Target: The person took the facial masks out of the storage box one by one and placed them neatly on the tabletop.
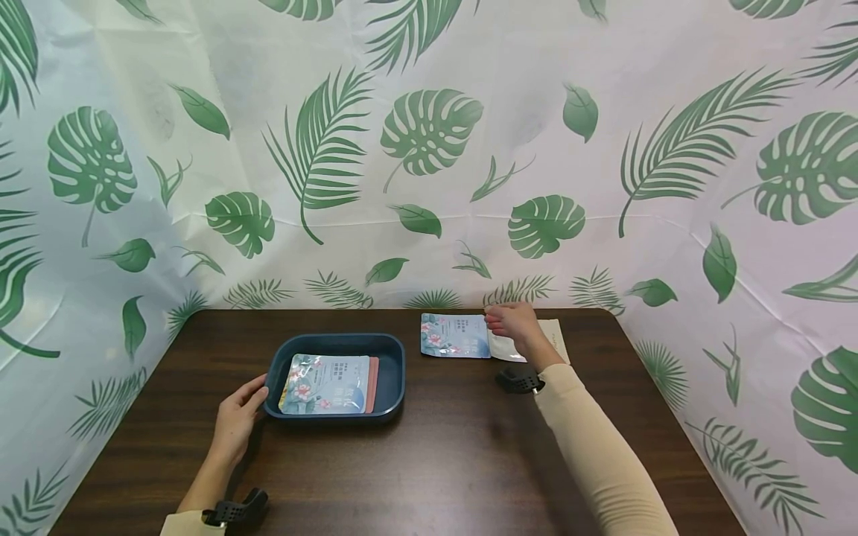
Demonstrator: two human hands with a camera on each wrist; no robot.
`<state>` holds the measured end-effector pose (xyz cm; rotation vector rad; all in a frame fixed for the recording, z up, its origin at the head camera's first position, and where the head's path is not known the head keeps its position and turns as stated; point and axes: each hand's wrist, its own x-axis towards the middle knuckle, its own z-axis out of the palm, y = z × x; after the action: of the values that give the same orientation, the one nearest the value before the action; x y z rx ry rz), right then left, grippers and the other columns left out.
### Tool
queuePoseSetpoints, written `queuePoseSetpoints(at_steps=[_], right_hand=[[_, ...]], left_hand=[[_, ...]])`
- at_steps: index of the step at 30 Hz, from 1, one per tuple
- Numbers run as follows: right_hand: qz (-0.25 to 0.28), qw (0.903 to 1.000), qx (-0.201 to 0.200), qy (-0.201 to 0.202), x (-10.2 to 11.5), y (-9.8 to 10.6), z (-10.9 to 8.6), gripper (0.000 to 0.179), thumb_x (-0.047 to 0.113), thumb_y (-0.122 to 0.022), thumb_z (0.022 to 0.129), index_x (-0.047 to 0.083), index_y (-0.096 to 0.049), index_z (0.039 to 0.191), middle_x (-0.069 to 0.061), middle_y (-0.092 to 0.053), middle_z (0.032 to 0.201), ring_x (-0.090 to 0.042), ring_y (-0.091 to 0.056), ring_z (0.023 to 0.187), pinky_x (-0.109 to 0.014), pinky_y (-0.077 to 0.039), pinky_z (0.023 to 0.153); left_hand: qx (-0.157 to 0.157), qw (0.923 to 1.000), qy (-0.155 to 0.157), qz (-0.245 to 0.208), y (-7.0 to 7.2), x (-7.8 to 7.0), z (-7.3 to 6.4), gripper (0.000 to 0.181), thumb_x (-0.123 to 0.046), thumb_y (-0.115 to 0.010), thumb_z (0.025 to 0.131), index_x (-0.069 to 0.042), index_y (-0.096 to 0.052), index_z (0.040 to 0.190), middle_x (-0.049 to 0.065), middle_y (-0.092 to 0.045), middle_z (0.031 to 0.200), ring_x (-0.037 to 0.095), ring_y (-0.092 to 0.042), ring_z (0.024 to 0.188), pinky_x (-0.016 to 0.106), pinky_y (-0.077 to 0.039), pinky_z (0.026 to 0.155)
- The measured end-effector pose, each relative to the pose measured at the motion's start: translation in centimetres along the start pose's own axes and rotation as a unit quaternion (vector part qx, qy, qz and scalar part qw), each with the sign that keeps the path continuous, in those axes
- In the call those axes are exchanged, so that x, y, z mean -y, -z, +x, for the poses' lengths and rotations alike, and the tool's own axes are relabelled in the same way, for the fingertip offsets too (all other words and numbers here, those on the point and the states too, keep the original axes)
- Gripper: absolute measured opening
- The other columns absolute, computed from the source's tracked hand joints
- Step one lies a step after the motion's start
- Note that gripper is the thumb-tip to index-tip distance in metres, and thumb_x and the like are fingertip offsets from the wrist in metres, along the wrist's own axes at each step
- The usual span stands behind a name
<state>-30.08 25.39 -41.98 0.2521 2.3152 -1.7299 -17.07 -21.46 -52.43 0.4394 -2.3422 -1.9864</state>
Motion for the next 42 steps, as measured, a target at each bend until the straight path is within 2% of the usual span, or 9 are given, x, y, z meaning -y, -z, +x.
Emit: queuePoseSetpoints(at_steps=[7, 12, 17, 20, 23, 28, 33, 35, 42], right_hand=[[-0.001, 0.9998, 0.017, 0.010, -0.2, -1.7, 0.0, 0.048, 0.016, -0.054, 0.099, -0.017, -0.045, 0.134, -0.032, -0.059, 0.128, -0.007, -0.066, 0.080, -0.030, -0.057, 0.085], [0.003, 0.9995, 0.029, 0.015, 0.1, -3.0, -0.1, 0.047, 0.016, -0.056, 0.098, -0.016, -0.049, 0.131, -0.019, -0.069, 0.111, -0.008, -0.067, 0.078, -0.031, -0.057, 0.083], [-0.013, 0.9987, 0.041, 0.025, 0.6, -4.1, -0.3, 0.046, 0.017, -0.055, 0.099, -0.016, -0.049, 0.131, -0.027, -0.066, 0.119, -0.008, -0.067, 0.078, -0.037, -0.055, 0.090], [-0.015, 0.9981, 0.052, 0.028, 1.1, -5.0, -0.5, 0.047, 0.018, -0.056, 0.098, -0.016, -0.050, 0.130, -0.031, -0.062, 0.124, -0.009, -0.068, 0.079, -0.037, -0.056, 0.088], [-0.011, 0.9975, 0.064, 0.028, 1.3, -6.0, -0.7, 0.044, 0.017, -0.057, 0.098, -0.015, -0.052, 0.128, -0.031, -0.062, 0.123, -0.017, -0.070, 0.084, -0.039, -0.055, 0.089], [-0.004, 0.9951, 0.093, 0.034, 1.9, -8.0, -1.3, 0.041, 0.013, -0.055, 0.098, -0.017, -0.054, 0.125, -0.034, -0.062, 0.121, -0.019, -0.070, 0.083, -0.043, -0.055, 0.090], [0.014, 0.9928, 0.115, 0.031, 2.5, -10.1, -1.4, 0.040, 0.011, -0.058, 0.096, -0.018, -0.055, 0.124, -0.024, -0.071, 0.102, -0.015, -0.069, 0.077, -0.036, -0.058, 0.081], [0.016, 0.9923, 0.119, 0.030, 2.5, -11.0, -1.5, 0.039, 0.011, -0.059, 0.096, -0.017, -0.055, 0.123, -0.022, -0.071, 0.100, -0.015, -0.069, 0.077, -0.034, -0.058, 0.079], [-0.008, 0.9918, 0.127, 0.012, 2.3, -13.9, -1.8, 0.038, 0.014, -0.060, 0.096, -0.014, -0.059, 0.122, -0.032, -0.065, 0.117, -0.024, -0.071, 0.087, -0.037, -0.057, 0.085]], left_hand=[[-0.027, 0.9995, -0.012, 0.004, -0.2, 0.4, 0.1, 0.042, -0.022, -0.051, 0.102, -0.002, -0.052, 0.138, 0.019, -0.053, 0.141, -0.006, -0.054, 0.092, 0.014, -0.049, 0.076], [-0.043, 0.9989, -0.017, 0.009, -0.3, 0.4, 0.1, 0.042, -0.024, -0.054, 0.101, -0.003, -0.054, 0.137, 0.018, -0.053, 0.141, -0.010, -0.051, 0.092, 0.011, -0.047, 0.075], [-0.050, 0.9984, -0.024, 0.011, -0.4, 0.1, 0.0, 0.042, -0.025, -0.057, 0.099, -0.005, -0.056, 0.136, 0.016, -0.053, 0.142, -0.013, -0.048, 0.095, 0.007, -0.044, 0.075], [-0.062, 0.9975, -0.031, 0.012, -0.5, 0.1, 0.0, 0.041, -0.022, -0.059, 0.098, -0.004, -0.058, 0.135, 0.017, -0.055, 0.140, -0.014, -0.048, 0.094, 0.005, -0.042, 0.075], [-0.072, 0.9966, -0.038, 0.012, -0.4, 0.2, 0.0, 0.040, -0.020, -0.061, 0.097, -0.003, -0.059, 0.133, 0.017, -0.057, 0.137, -0.017, -0.048, 0.092, 0.003, -0.041, 0.076], [-0.079, 0.9956, -0.048, 0.016, -0.4, 0.4, 0.2, 0.038, -0.018, -0.062, 0.096, -0.002, -0.061, 0.130, 0.019, -0.059, 0.134, -0.018, -0.050, 0.091, 0.003, -0.042, 0.076], [-0.093, 0.9940, -0.055, 0.020, -0.4, 0.4, 0.4, 0.035, -0.016, -0.065, 0.094, -0.003, -0.065, 0.126, 0.019, -0.062, 0.130, -0.018, -0.052, 0.089, 0.003, -0.043, 0.076], [-0.095, 0.9936, -0.056, 0.024, -0.4, 0.4, 0.5, 0.034, -0.016, -0.065, 0.094, -0.003, -0.066, 0.125, 0.019, -0.063, 0.129, -0.019, -0.053, 0.089, 0.004, -0.044, 0.075], [-0.090, 0.9941, -0.053, 0.029, -0.2, 0.6, 0.5, 0.035, -0.015, -0.065, 0.093, -0.001, -0.065, 0.126, 0.019, -0.063, 0.128, -0.020, -0.053, 0.086, 0.003, -0.044, 0.073]])
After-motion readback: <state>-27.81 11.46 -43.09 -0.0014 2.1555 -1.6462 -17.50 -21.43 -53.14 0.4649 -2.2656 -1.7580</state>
